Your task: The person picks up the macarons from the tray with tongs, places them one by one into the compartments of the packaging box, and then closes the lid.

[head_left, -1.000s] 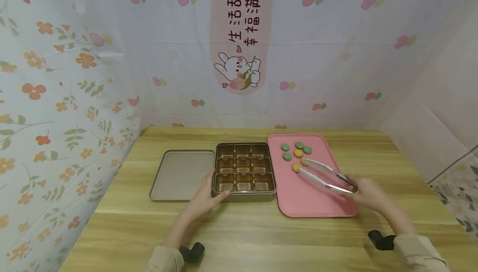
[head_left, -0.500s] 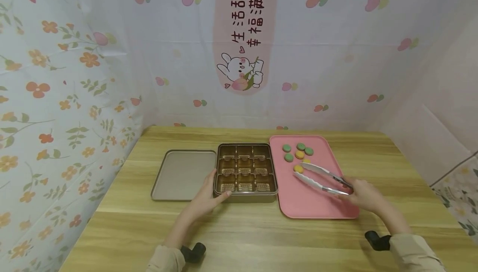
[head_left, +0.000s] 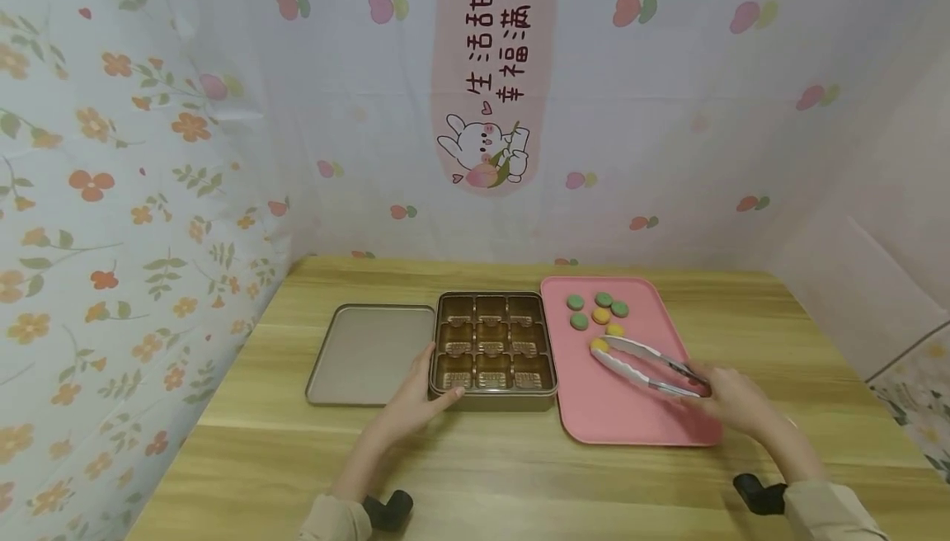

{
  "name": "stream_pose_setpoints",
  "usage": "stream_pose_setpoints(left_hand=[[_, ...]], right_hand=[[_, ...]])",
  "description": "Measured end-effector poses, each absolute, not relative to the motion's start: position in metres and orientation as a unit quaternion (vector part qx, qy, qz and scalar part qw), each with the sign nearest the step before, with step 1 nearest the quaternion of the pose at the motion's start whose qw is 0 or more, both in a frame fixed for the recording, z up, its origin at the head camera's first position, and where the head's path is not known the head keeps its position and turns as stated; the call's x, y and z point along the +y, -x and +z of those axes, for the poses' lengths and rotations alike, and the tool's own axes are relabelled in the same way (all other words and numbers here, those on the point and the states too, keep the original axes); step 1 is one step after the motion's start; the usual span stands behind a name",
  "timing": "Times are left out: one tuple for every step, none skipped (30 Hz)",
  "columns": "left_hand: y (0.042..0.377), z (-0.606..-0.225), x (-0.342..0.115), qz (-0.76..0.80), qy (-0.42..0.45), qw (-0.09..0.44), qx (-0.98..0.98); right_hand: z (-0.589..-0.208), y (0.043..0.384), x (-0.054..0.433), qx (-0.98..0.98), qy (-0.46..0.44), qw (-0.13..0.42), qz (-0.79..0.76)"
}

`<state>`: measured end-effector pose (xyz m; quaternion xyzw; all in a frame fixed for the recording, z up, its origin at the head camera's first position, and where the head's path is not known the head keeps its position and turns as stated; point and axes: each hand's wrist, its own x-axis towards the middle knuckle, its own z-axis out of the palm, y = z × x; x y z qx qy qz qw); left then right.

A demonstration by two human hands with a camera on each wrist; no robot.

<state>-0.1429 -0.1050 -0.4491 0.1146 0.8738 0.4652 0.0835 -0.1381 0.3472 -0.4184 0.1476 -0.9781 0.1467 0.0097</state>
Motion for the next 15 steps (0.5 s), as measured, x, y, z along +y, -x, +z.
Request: stream_pose_setpoints(left_hand=[[0.143, -0.45, -0.105, 0.465, -0.113, 0.085, 0.874], [0.142, -0.45, -0.105, 0.465, -0.11, 0.088, 0.874], [0.142, -0.451, -0.105, 0.468, -0.11, 0.087, 0.873], [0.142, -0.451, -0.105, 0.469, -0.109, 0.086, 0.872], [0.142, -0.451, -0.105, 0.469, -0.11, 0.085, 0.872], [0.142, -0.451, -0.105, 0.469, -0.109, 0.086, 0.872], [0.142, -0.451, -0.105, 0.469, -0.108, 0.086, 0.872], [0.142, -0.451, -0.105, 0.47, -0.107, 0.087, 0.872], [0.142, -0.45, -0.105, 0.47, -0.108, 0.085, 0.872], [0.142, -0.45, -0.105, 0.469, -0.107, 0.085, 0.872], [0.142, -0.45, -0.105, 0.469, -0.107, 0.084, 0.872], [0.142, -0.45, -0.104, 0.47, -0.107, 0.084, 0.872], [0.143, -0.45, -0.104, 0.47, -0.109, 0.081, 0.872], [0.143, -0.45, -0.104, 0.471, -0.11, 0.079, 0.871], [0.143, -0.45, -0.104, 0.471, -0.111, 0.077, 0.872]], right_hand=[[-0.419, 0.137, 0.347, -0.978, -0.147, 0.009, 0.146], [-0.418, 0.137, 0.347, -0.978, -0.147, 0.008, 0.148], [-0.418, 0.136, 0.347, -0.977, -0.151, 0.01, 0.152], [-0.417, 0.135, 0.347, -0.976, -0.154, 0.013, 0.155], [-0.416, 0.135, 0.346, -0.974, -0.158, 0.015, 0.16], [-0.415, 0.134, 0.345, -0.972, -0.163, 0.016, 0.168], [-0.413, 0.134, 0.345, -0.971, -0.165, 0.016, 0.175], [-0.411, 0.134, 0.344, -0.968, -0.173, 0.018, 0.182], [-0.41, 0.134, 0.343, -0.965, -0.182, 0.021, 0.187], [-0.408, 0.134, 0.342, -0.963, -0.188, 0.023, 0.19], [-0.406, 0.134, 0.34, -0.961, -0.196, 0.024, 0.195], [-0.404, 0.134, 0.339, -0.959, -0.204, 0.027, 0.196], [-0.402, 0.135, 0.337, -0.957, -0.213, 0.031, 0.194], [-0.401, 0.135, 0.336, -0.956, -0.219, 0.034, 0.192], [-0.399, 0.135, 0.334, -0.955, -0.224, 0.035, 0.19]])
